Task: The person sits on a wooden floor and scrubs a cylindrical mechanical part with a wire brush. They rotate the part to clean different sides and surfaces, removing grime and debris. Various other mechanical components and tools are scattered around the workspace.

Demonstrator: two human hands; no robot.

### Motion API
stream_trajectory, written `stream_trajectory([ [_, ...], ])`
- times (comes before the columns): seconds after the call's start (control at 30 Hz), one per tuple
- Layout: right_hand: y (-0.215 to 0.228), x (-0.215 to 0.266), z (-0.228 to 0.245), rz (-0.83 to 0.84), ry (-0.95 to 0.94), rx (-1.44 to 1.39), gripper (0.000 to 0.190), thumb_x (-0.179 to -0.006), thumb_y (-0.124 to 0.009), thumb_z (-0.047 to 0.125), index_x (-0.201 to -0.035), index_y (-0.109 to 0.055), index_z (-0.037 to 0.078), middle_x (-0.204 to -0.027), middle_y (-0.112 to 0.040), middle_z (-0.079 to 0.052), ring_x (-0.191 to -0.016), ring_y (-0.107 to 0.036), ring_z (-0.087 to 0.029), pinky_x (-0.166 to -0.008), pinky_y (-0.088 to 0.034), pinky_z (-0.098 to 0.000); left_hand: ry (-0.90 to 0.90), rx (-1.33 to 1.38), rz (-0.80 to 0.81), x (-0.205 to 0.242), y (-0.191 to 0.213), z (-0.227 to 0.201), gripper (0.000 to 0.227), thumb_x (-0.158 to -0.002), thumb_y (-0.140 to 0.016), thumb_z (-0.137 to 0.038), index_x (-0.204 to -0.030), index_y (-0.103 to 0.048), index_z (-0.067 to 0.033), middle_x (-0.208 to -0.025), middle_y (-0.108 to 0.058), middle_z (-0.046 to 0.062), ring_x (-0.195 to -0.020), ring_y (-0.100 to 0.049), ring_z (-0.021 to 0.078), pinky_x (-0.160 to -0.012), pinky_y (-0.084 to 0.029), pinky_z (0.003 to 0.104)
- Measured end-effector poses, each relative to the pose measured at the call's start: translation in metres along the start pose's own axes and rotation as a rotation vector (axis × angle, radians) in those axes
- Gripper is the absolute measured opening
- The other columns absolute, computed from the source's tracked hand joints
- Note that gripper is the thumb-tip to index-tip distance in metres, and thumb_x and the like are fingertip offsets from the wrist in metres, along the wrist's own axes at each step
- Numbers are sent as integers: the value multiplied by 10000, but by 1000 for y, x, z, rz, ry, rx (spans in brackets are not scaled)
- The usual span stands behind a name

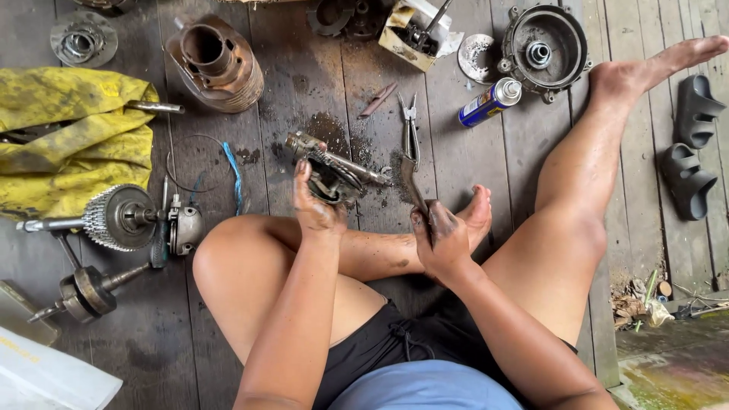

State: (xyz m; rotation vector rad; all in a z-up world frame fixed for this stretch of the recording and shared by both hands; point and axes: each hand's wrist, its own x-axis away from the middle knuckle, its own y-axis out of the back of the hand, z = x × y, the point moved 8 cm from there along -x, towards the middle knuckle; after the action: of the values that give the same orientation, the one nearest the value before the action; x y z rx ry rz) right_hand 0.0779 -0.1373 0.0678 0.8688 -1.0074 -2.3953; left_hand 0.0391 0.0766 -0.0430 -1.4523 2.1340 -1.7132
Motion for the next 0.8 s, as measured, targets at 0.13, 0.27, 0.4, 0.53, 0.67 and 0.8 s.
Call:
stream_trajectory([
  [0.13,11,-1,24,53,-11,115,188,-984,-589,299,-953,-647,123,-1091,-425,-260,-1000,-414,-447,-814,-348,-506,-371,-384,76,-3,5,-25,436,-932,-675,-312,-1225,-618,5,-1136,-654,260,-945,-655,368,-879,-582,539],
  [0.27,-6,11,13,225,106,216,222,-1011,-565,343,-870,-610,178,-650,-575,-57,-612,-676,-317,-551,-545,-373,-930,-869,511,47,-57,-52,498,-1110,-378,-348,-1465,-438,-3,-1156,-646,102,-842,-571,163,-792,-493,324],
  [0.4,-7,29,-41,223,77,677,301,-909,-638,528,-985,-769,268,-1000,-732,-231,-1418,-232,-719,-1152,-241,-673,-989,-652,442,46,-73,-77,472,-975,-603,-344,-1250,-579,39,-1109,-635,215,-1049,-629,290,-983,-522,479],
  [0.53,14,22,-36,194,83,482,288,-988,-620,391,-1047,-695,120,-1153,-537,-450,-1361,-368,-666,-1125,-383,-600,-1126,-757,437,39,-49,-66,484,-1014,-543,-302,-1356,-516,39,-1199,-591,245,-1074,-616,328,-996,-505,522],
  [0.67,-2,11,5,-37,192,654,247,-812,-706,549,-852,-715,305,-729,-678,-146,-1303,-390,-725,-1114,-258,-757,-850,-851,469,50,-63,-46,535,-1070,-390,-451,-1403,-429,-35,-1037,-579,64,-806,-538,158,-714,-486,320],
  [0.8,-30,35,-55,134,-101,800,302,-775,-706,640,-992,-793,450,-1474,-324,-531,-1475,-121,-676,-1159,-186,-718,-902,-836,447,54,-65,-85,492,-930,-481,-286,-1348,-472,-26,-1143,-597,112,-923,-581,207,-836,-510,317],
])
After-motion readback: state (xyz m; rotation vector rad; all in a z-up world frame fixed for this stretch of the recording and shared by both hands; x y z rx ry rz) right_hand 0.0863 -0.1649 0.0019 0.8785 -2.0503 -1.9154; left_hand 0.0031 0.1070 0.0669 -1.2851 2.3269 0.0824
